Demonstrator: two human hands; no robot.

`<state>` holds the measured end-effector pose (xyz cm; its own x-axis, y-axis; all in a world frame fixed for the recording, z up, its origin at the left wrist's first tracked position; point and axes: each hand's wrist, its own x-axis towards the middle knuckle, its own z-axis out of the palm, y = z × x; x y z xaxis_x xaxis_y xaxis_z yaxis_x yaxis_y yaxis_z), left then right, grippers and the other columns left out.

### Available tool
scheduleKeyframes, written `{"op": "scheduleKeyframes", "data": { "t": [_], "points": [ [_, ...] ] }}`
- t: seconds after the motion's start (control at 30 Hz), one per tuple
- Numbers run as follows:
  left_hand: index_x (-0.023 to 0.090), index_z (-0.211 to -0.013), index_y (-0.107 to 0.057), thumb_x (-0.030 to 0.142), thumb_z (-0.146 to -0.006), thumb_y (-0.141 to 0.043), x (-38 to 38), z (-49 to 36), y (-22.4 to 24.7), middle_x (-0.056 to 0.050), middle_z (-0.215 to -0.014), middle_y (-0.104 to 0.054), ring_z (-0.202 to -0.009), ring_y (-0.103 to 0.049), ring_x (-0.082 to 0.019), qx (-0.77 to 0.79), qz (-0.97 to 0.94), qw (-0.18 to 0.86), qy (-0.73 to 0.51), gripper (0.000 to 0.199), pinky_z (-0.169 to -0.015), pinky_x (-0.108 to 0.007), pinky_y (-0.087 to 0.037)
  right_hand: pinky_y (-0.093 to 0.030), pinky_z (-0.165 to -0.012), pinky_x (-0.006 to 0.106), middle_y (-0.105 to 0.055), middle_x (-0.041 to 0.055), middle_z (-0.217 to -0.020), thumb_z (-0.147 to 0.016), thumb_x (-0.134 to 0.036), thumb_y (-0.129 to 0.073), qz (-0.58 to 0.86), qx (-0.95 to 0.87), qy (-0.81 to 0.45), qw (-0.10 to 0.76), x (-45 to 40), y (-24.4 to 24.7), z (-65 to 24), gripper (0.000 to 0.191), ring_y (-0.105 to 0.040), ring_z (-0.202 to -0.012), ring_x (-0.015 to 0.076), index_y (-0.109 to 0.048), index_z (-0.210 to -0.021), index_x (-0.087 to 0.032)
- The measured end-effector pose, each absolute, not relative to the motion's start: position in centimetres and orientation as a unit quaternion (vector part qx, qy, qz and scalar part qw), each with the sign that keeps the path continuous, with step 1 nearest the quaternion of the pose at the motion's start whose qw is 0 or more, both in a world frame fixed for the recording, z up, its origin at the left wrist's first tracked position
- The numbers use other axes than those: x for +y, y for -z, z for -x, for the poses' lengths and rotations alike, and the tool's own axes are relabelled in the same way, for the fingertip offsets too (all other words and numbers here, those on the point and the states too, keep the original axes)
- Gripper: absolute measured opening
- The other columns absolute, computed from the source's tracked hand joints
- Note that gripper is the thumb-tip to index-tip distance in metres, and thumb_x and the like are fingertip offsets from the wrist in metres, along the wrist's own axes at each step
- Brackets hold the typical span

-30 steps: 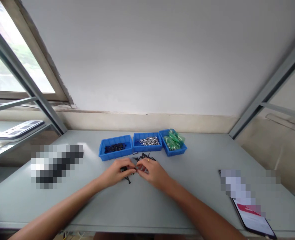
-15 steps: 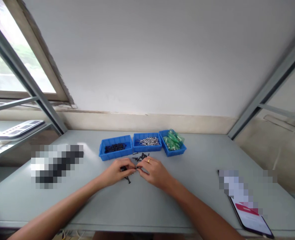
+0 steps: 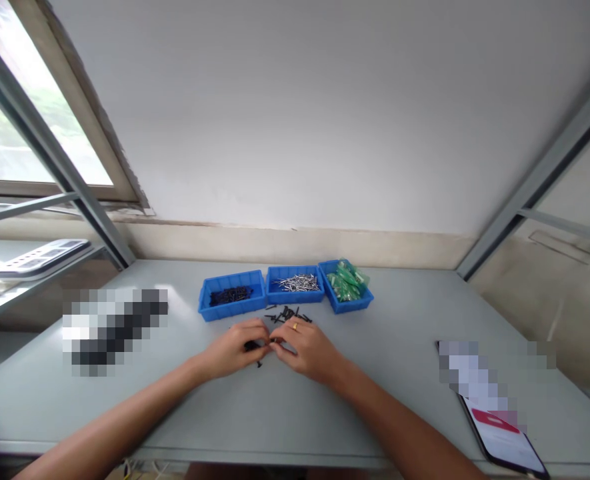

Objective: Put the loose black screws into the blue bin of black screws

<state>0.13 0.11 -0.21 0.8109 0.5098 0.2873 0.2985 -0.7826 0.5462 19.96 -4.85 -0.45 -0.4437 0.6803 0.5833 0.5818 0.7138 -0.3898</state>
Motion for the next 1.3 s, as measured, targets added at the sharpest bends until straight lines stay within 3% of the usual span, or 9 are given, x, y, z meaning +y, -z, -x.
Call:
{"op": "scheduleKeyframes", "data": {
  "t": [0.3, 0.5, 0.67, 0.93, 1.3],
  "points": [
    [0.017, -0.083, -0.062, 0.016, -0.085, -0.052, 0.6, 0.0, 0.1, -0.002, -0.082, -0.060, -0.079, -0.056, -0.014, 0.252, -0.915, 0.225, -0.220, 0.011, -0.072, -0.024, -0.043, -0.043, -0.068, 0.026, -0.062, 0.0019, -0.080, -0.085, -0.023, -0.053, 0.458, -0.834, -0.147, 0.269, -4.5, 0.7, -20.6, 0.004, -0.058, -0.075, 0.0153, -0.055, -0.085, -0.019],
    [0.018, -0.083, -0.061, 0.017, -0.085, -0.051, 0.4, 0.1, 0.3, -0.002, -0.085, -0.060, -0.081, -0.056, -0.014, 0.239, -0.920, 0.232, -0.206, 0.010, -0.072, -0.025, -0.043, -0.041, -0.066, 0.027, -0.062, 0.0020, -0.075, -0.086, -0.025, -0.051, 0.454, -0.855, -0.138, 0.209, -4.5, 1.3, -20.0, 0.012, -0.056, -0.070, 0.0156, -0.054, -0.076, -0.019],
    [0.018, -0.083, -0.060, 0.018, -0.085, -0.051, 0.5, 0.2, 0.2, -0.001, -0.084, -0.060, -0.082, -0.055, -0.015, 0.243, -0.922, 0.224, -0.203, 0.009, -0.073, -0.026, -0.043, -0.043, -0.069, 0.027, -0.064, 0.0033, -0.080, -0.086, -0.024, -0.052, 0.454, -0.851, -0.140, 0.224, -4.5, 0.9, -20.4, 0.008, -0.058, -0.076, 0.0166, -0.058, -0.083, -0.018],
    [0.017, -0.081, -0.060, 0.017, -0.084, -0.051, 0.2, -0.1, 0.1, -0.002, -0.080, -0.057, -0.076, -0.055, -0.014, 0.221, -0.932, 0.232, -0.169, 0.009, -0.070, -0.025, -0.043, -0.044, -0.069, 0.026, -0.064, 0.0016, -0.075, -0.085, -0.022, -0.053, 0.396, -0.850, -0.118, 0.326, -5.1, 0.4, -20.0, 0.009, -0.058, -0.073, 0.0149, -0.060, -0.090, -0.019],
    [0.017, -0.087, -0.064, 0.020, -0.088, -0.049, 0.6, 0.2, -0.3, -0.004, -0.085, -0.059, -0.081, -0.056, -0.015, 0.240, -0.926, 0.210, -0.203, 0.015, -0.072, -0.025, -0.044, -0.044, -0.069, 0.027, -0.064, 0.0026, -0.078, -0.087, -0.024, -0.052, 0.450, -0.839, -0.114, 0.283, -4.5, 0.1, -20.9, 0.012, -0.059, -0.074, 0.0155, -0.059, -0.094, -0.018]
  ]
}}
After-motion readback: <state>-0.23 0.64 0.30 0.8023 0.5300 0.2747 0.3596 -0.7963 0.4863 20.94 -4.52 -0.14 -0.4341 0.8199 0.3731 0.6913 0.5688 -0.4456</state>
